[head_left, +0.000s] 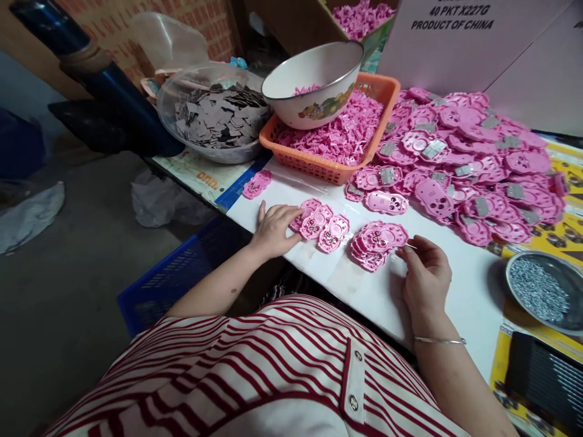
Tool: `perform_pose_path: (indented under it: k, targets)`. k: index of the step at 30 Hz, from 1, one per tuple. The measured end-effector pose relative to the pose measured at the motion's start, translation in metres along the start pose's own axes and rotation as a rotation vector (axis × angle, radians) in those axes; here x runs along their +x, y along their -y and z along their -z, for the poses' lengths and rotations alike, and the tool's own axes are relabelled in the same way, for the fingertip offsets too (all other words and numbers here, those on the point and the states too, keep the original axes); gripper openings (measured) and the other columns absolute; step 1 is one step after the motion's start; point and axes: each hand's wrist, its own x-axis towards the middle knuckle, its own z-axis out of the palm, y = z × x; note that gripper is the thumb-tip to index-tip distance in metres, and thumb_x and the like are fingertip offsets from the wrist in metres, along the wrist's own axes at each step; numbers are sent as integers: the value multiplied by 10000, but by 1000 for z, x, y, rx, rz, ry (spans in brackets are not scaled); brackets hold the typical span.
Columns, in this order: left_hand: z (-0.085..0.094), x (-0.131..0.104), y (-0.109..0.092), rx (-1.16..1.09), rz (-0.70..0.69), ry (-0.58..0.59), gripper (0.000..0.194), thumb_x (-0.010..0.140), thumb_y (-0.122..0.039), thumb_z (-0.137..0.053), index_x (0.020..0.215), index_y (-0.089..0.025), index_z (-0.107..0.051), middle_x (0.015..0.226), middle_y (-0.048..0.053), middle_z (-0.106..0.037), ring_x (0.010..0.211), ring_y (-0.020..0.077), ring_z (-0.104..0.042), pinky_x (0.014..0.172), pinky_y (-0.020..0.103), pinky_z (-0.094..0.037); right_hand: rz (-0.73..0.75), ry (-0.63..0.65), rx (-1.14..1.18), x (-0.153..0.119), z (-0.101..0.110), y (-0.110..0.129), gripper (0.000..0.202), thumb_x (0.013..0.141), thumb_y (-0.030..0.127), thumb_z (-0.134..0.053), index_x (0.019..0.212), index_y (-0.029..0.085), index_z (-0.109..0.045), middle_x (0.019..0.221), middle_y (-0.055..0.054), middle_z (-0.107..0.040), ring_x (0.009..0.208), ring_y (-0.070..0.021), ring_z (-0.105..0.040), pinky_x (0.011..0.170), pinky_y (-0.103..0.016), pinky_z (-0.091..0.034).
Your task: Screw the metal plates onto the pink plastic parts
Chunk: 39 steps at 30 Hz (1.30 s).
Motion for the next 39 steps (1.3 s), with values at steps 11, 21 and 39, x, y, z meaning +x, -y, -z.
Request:
perform_pose_path:
  k: [11, 21, 39]
  targets:
    - [7, 18, 31, 139, 232, -258, 341, 885, -455, -674, 1189, -304, -701, 1277, 32, -723, 1329, 341, -500, 1250, 612, -51, -5, 9, 2, -1, -3, 3, 462, 670, 383, -779, 1073, 195, -653, 1015, -14, -658, 831, -115, -637, 877, -343, -581]
    - [19, 24, 50, 192, 257, -296, 345, 886, -430, -647, 1191, -279, -705, 1366, 89, -641, 1366, 335, -474, 1240, 564, -138, 16, 15, -5, 0, -1, -1, 438, 686, 343, -784, 1078, 192, -658, 1021, -38, -682, 826, -131, -644, 881, -368, -561]
    - [3, 12, 10, 121, 144, -172, 348, 883, -429, -650, 1196, -291, -710, 1304, 72, -679, 1347, 335, -485, 1257, 616, 14, 18, 27, 0, -1, -3, 0, 405, 735, 316, -767, 1086, 158, -642, 1046, -49, -675, 848, -116, -626, 881, -348, -562]
